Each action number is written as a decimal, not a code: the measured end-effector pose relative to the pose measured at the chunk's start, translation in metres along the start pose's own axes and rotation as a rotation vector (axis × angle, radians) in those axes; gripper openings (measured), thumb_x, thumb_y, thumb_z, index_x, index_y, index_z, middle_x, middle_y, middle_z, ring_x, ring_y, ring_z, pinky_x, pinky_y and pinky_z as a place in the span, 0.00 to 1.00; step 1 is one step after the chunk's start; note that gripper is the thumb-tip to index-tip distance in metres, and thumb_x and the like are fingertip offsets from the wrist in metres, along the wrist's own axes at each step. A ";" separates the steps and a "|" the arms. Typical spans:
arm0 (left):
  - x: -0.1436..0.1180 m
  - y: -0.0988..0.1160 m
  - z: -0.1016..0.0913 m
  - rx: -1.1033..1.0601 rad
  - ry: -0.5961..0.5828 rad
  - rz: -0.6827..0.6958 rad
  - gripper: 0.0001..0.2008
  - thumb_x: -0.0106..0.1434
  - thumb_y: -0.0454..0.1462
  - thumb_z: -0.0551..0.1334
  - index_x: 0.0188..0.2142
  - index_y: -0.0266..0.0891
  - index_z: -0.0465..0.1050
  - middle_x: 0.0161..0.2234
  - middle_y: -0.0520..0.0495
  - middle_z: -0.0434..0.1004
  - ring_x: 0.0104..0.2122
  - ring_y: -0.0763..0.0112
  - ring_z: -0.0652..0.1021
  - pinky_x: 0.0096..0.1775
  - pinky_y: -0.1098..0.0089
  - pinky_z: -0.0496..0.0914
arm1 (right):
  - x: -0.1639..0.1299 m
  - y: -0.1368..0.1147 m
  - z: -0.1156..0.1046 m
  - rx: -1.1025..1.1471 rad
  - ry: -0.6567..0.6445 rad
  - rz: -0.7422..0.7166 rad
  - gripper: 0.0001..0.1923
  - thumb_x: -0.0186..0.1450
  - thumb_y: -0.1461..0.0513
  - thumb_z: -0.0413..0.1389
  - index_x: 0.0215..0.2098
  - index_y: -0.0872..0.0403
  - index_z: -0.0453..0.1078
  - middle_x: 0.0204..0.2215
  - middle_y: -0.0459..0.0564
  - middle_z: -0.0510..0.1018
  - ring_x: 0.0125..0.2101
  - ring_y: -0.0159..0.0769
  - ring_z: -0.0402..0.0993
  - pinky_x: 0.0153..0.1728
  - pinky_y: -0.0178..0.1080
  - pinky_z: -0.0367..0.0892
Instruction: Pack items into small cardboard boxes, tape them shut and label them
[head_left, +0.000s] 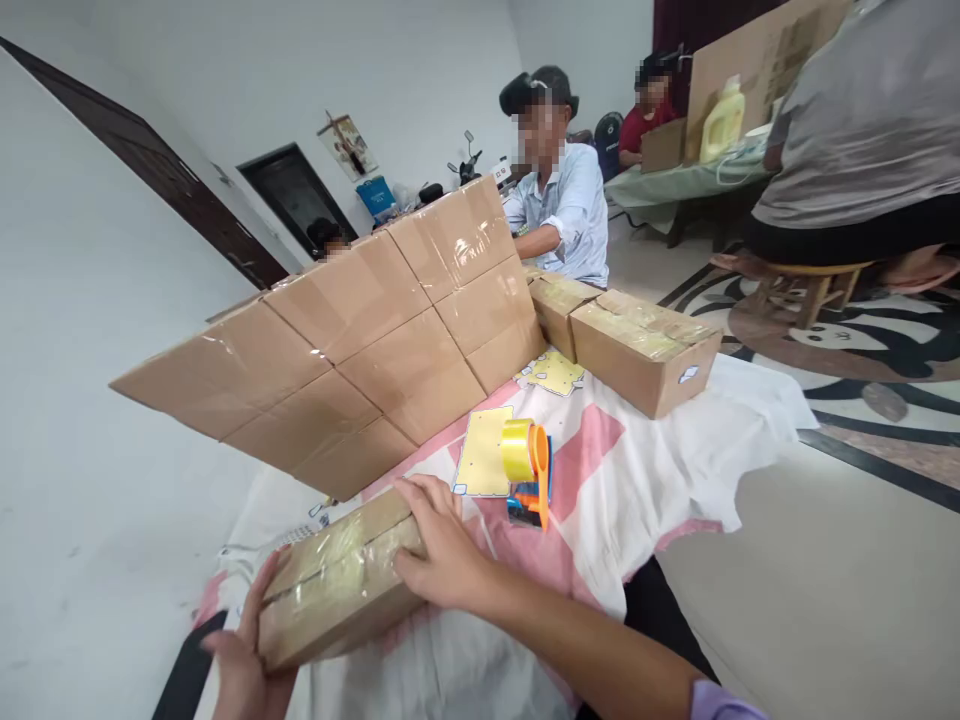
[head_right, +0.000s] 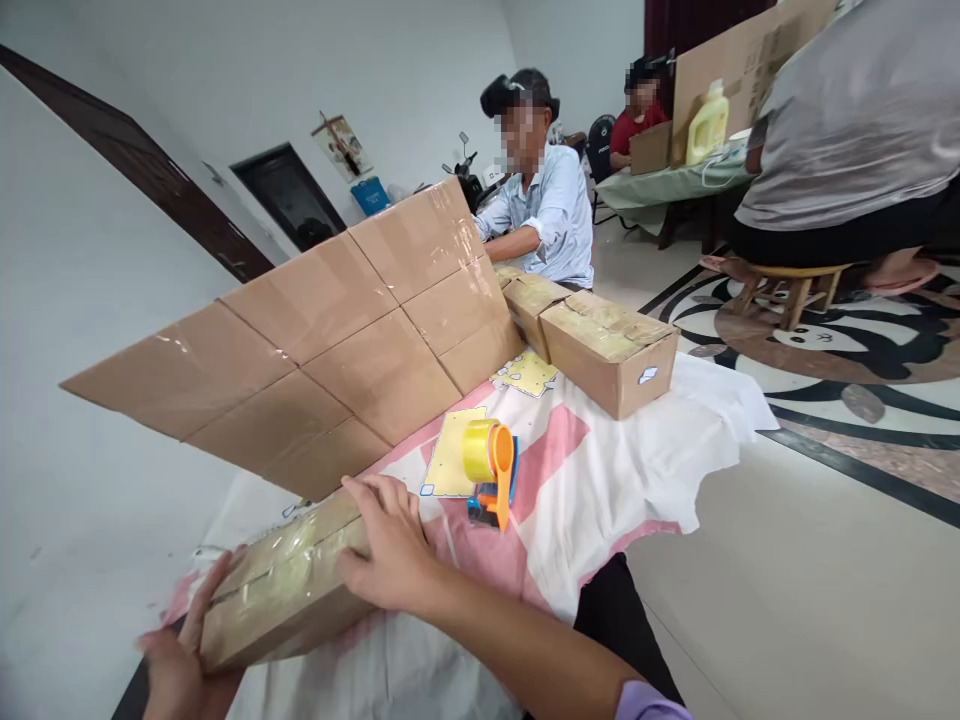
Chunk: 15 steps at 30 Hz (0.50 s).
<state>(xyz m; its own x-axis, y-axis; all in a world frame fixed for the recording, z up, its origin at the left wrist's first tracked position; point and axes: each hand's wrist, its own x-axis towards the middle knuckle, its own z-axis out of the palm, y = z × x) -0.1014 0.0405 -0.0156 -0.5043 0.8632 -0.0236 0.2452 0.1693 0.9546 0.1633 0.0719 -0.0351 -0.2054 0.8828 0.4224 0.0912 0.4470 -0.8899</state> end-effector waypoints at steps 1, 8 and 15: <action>-0.008 -0.001 0.003 0.022 -0.017 0.001 0.40 0.56 0.63 0.60 0.67 0.65 0.61 0.70 0.61 0.63 0.65 0.48 0.70 0.47 0.60 0.81 | -0.001 0.000 -0.001 -0.005 -0.001 0.029 0.48 0.57 0.64 0.60 0.73 0.39 0.50 0.65 0.51 0.59 0.66 0.49 0.55 0.67 0.54 0.54; -0.026 -0.007 0.001 0.050 0.023 -0.101 0.44 0.53 0.55 0.66 0.69 0.64 0.57 0.71 0.58 0.61 0.58 0.50 0.77 0.35 0.68 0.81 | 0.004 0.004 0.001 0.034 -0.050 0.034 0.47 0.57 0.67 0.56 0.72 0.38 0.51 0.66 0.50 0.60 0.68 0.47 0.54 0.67 0.54 0.49; -0.015 -0.010 -0.002 0.066 -0.007 -0.111 0.41 0.55 0.56 0.67 0.67 0.60 0.61 0.70 0.55 0.63 0.60 0.50 0.76 0.32 0.72 0.78 | 0.010 0.007 0.012 0.086 0.008 0.123 0.43 0.58 0.68 0.55 0.70 0.37 0.57 0.64 0.49 0.62 0.67 0.46 0.57 0.66 0.55 0.51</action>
<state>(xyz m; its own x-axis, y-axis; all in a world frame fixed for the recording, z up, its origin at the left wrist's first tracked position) -0.0981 0.0244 -0.0240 -0.5254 0.8408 -0.1304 0.2419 0.2946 0.9245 0.1506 0.0818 -0.0391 -0.1897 0.9316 0.3101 0.0318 0.3215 -0.9464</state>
